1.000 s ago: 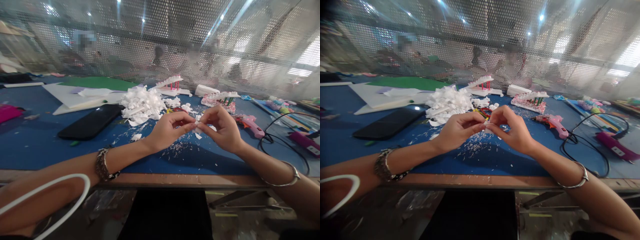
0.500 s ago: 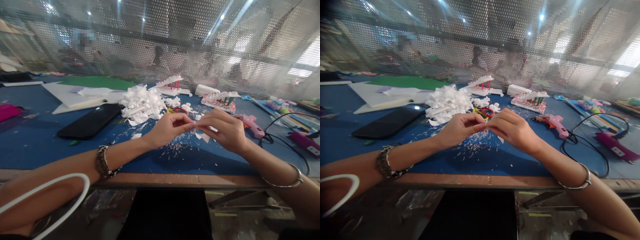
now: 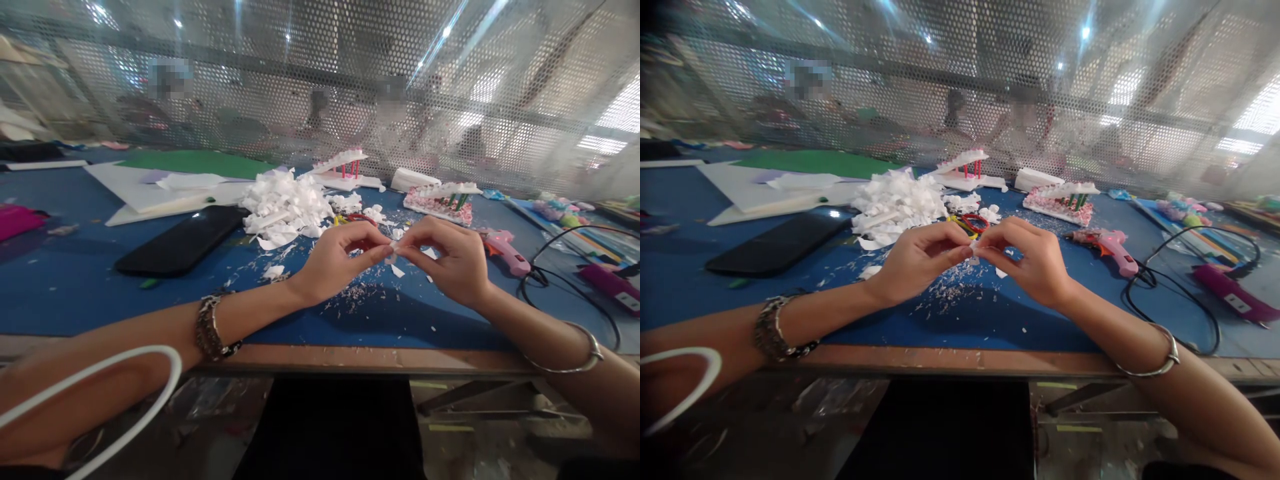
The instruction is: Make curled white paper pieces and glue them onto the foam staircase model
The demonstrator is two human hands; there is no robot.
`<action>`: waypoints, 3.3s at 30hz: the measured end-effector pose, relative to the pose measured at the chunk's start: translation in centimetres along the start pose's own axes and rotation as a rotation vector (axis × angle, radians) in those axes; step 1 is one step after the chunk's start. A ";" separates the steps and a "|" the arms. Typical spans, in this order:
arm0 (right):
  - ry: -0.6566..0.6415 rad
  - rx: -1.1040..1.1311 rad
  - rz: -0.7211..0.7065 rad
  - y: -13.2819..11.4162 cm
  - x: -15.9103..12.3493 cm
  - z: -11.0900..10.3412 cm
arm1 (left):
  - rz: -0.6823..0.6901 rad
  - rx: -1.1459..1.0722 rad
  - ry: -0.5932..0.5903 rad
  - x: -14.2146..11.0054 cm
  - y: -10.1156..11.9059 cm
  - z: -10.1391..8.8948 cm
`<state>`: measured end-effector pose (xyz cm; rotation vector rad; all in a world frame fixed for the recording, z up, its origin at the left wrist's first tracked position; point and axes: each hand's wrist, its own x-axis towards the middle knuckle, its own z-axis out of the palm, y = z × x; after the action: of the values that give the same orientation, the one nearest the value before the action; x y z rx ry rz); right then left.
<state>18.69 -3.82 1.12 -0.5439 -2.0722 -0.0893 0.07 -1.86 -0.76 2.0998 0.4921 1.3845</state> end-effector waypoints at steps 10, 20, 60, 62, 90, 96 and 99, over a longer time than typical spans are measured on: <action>-0.053 0.048 -0.010 0.3 0.0 0.2 | 0.233 0.185 -0.003 0.1 0.1 -0.4; -0.077 0.237 0.025 0.3 -0.2 0.6 | 0.408 0.305 -0.028 0.1 0.4 -0.6; -0.118 0.262 0.068 -0.3 0.0 -0.2 | 0.009 -0.036 -0.070 0.1 1.0 -0.5; -0.127 0.260 0.081 -0.3 0.0 -0.2 | 0.012 -0.016 -0.076 0.2 1.0 -0.5; -0.183 0.006 -0.116 0.3 0.1 -0.8 | -0.194 -0.110 -0.098 0.7 -0.1 -0.9; -0.165 -0.117 -0.260 0.5 0.1 -0.8 | -0.289 -0.133 -0.164 0.7 0.0 -0.8; -0.157 -0.131 -0.260 0.6 0.0 -0.8 | -0.367 -0.164 -0.176 0.6 0.1 -0.7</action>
<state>19.55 -3.49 1.50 -0.3669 -2.2942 -0.3459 -0.32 -1.44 -0.02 1.8644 0.6311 0.9881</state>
